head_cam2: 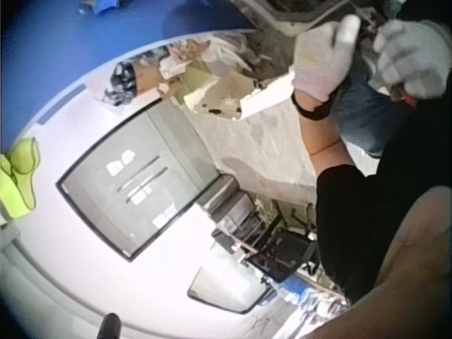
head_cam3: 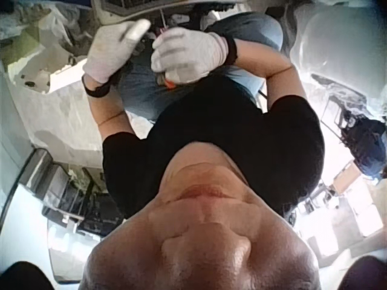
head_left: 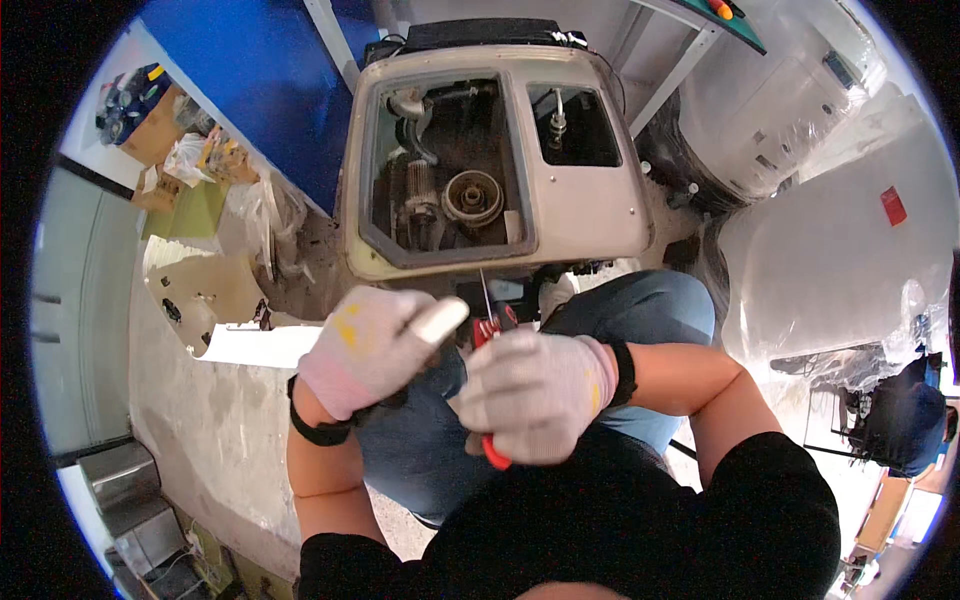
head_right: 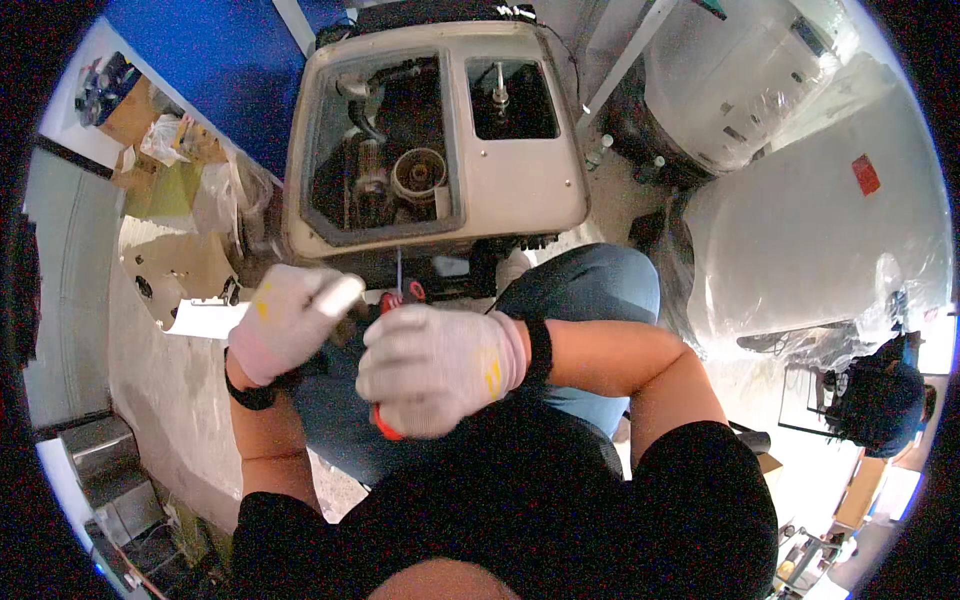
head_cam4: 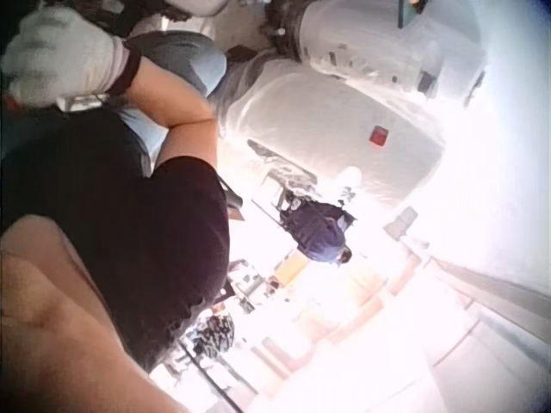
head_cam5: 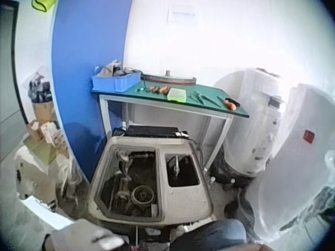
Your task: Using a multi-tool and screwdriver to disassemble or repair an electromechanical machine.
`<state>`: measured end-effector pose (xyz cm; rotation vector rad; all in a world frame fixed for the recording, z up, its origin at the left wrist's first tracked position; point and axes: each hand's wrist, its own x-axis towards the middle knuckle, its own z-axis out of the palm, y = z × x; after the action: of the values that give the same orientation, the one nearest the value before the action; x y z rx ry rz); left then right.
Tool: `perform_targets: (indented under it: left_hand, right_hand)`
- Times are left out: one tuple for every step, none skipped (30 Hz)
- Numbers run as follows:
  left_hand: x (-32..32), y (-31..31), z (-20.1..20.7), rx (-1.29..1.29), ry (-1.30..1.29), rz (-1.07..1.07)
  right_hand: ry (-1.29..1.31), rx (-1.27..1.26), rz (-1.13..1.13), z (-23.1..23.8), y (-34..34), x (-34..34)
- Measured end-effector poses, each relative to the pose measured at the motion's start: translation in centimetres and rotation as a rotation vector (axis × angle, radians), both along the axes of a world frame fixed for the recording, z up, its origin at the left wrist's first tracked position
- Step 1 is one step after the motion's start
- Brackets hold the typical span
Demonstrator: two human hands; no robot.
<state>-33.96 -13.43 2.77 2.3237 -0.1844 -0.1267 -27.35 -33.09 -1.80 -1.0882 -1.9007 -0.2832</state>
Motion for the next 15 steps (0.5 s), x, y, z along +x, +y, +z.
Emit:
perform_targets:
  left_hand:
    - [-0.5, -1.1, 0.2, -0.026, 0.134, 0.013]
    - [-0.9, -1.8, -0.3, -0.103, 0.218, -0.002]
    - [-1.3, -2.2, -1.3, -0.18, 0.302, -0.015]
    - [-2.2, -2.5, -2.8, -0.318, 0.34, 0.002]
    - [-2.9, -2.9, -4.3, -0.317, 0.35, 0.015]
    - [-3.5, -3.6, -5.7, -0.608, 0.465, 0.126]
    - [-3.8, -4.3, -6.1, -0.901, 0.572, 0.238]
    - [-4.0, -5.0, -5.9, -1.131, 0.69, 0.319]
    - [-4.3, -5.5, -6.2, -1.133, 0.694, 0.332]
    - [-4.3, -5.8, -6.8, -1.213, 0.689, 0.365]
    - [-4.6, -6.0, -7.6, -1.294, 0.68, 0.397]
    - [-5.0, -6.1, -8.7, -1.416, 0.69, 0.43]
    - [-5.2, -6.4, -9.5, -1.421, 0.687, 0.44]
    - [-5.3, -6.7, -10.1, -1.2, 0.492, 0.392]
    - [-5.5, -7.0, -11.0, -0.973, 0.304, 0.343]
  right_hand:
    - [-0.072, 0.08, -0.012, -0.6, 0.1, -1.2]
    - [-0.063, 0.096, 0.02, -1.0, 0.1, -1.9]
    - [-0.049, 0.091, 0.029, -1.7, 0.0, -2.2]
    - [-0.112, 0.064, 0.023, -2.1, -0.2, -2.4]
    - [-0.173, 0.037, 0.019, -2.3, -0.1, -2.6]
    - [-0.23, 0.007, 0.027, -2.3, -0.1, -2.1]
    - [-0.22, 0.009, 0.034, -2.7, 0.0, -1.9]
    - [-0.229, -0.039, 0.041, -3.3, 0.2, -1.8]
    - [-0.24, -0.087, 0.048, -3.7, 0.2, -1.8]
    - [-0.318, -0.168, 0.062, -3.1, 0.2, -1.5]
    - [-0.314, -0.166, 0.076, -3.2, 0.2, -1.6]
    - [-0.225, -0.232, 0.098, -3.4, 0.2, -1.7]
    - [-0.138, -0.299, 0.116, -3.5, 0.1, -1.7]
    - [-0.1, -0.288, 0.11, -3.0, -0.1, -1.6]
    - [-0.099, -0.288, 0.127, -3.1, -0.1, -1.4]
